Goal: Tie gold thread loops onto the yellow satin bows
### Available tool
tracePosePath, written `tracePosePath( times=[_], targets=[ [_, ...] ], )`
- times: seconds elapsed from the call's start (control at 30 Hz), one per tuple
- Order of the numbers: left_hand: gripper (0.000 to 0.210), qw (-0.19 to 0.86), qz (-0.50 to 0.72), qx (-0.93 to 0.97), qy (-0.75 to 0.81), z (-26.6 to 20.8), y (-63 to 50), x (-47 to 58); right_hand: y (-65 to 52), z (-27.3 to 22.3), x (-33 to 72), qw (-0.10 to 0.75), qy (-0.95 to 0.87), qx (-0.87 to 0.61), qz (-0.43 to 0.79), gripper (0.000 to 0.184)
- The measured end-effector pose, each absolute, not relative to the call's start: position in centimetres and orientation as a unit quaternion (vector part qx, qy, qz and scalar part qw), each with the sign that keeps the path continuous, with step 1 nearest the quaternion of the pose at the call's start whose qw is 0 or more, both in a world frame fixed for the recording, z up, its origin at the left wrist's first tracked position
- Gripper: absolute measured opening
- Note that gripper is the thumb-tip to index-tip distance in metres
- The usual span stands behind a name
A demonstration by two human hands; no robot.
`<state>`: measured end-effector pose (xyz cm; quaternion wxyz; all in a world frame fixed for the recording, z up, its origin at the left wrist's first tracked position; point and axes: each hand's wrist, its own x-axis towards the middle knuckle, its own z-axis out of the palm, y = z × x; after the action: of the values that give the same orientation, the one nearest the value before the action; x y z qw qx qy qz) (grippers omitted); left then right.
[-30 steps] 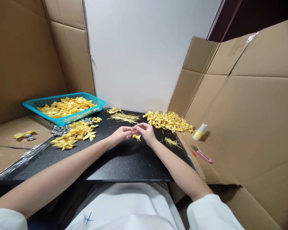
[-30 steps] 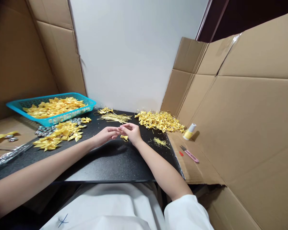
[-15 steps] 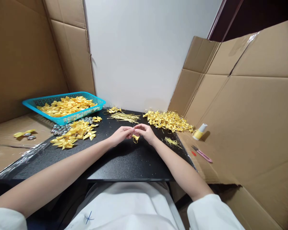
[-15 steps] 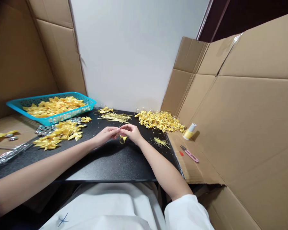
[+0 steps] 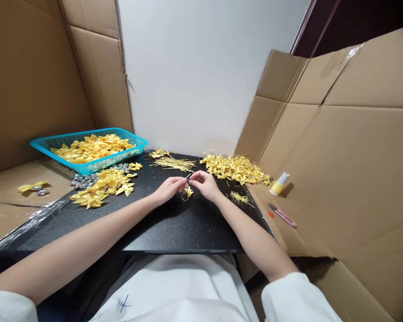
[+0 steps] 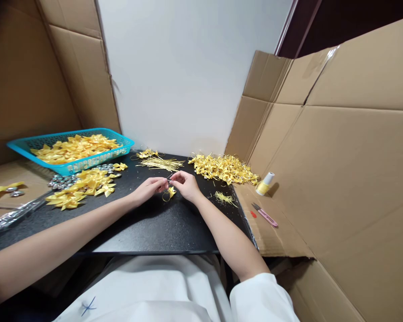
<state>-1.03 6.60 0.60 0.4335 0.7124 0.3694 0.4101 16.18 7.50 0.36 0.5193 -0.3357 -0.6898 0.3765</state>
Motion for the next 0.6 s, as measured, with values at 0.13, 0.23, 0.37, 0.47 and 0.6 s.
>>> tracePosePath(
  times=[0.13,0.23,0.37,0.47,0.6],
  targets=[
    [0.029,0.442,0.404,0.698,0.393,0.76,6.53,-1.01,7.05,0.56,16.17,0.525,-0.717,-0.356,0.29,0.011],
    [0.029,0.448,0.397,0.687,0.411,0.83,6.55,-1.07,6.69,0.79,16.1,0.527,-0.723,-0.365,0.257,0.009],
    [0.031,0.468,0.41,0.664,0.414,0.88,6.53,-1.08,6.47,0.97,15.97,0.525,-0.725,-0.368,0.251,0.009],
    [0.03,0.475,0.405,0.675,0.393,0.77,6.68,-1.12,6.58,0.95,15.92,0.525,-0.721,-0.365,0.268,0.01],
    [0.03,0.491,0.388,0.703,0.337,0.39,7.09,-1.25,7.03,0.59,16.0,0.529,-0.712,-0.349,0.303,0.014]
  ],
)
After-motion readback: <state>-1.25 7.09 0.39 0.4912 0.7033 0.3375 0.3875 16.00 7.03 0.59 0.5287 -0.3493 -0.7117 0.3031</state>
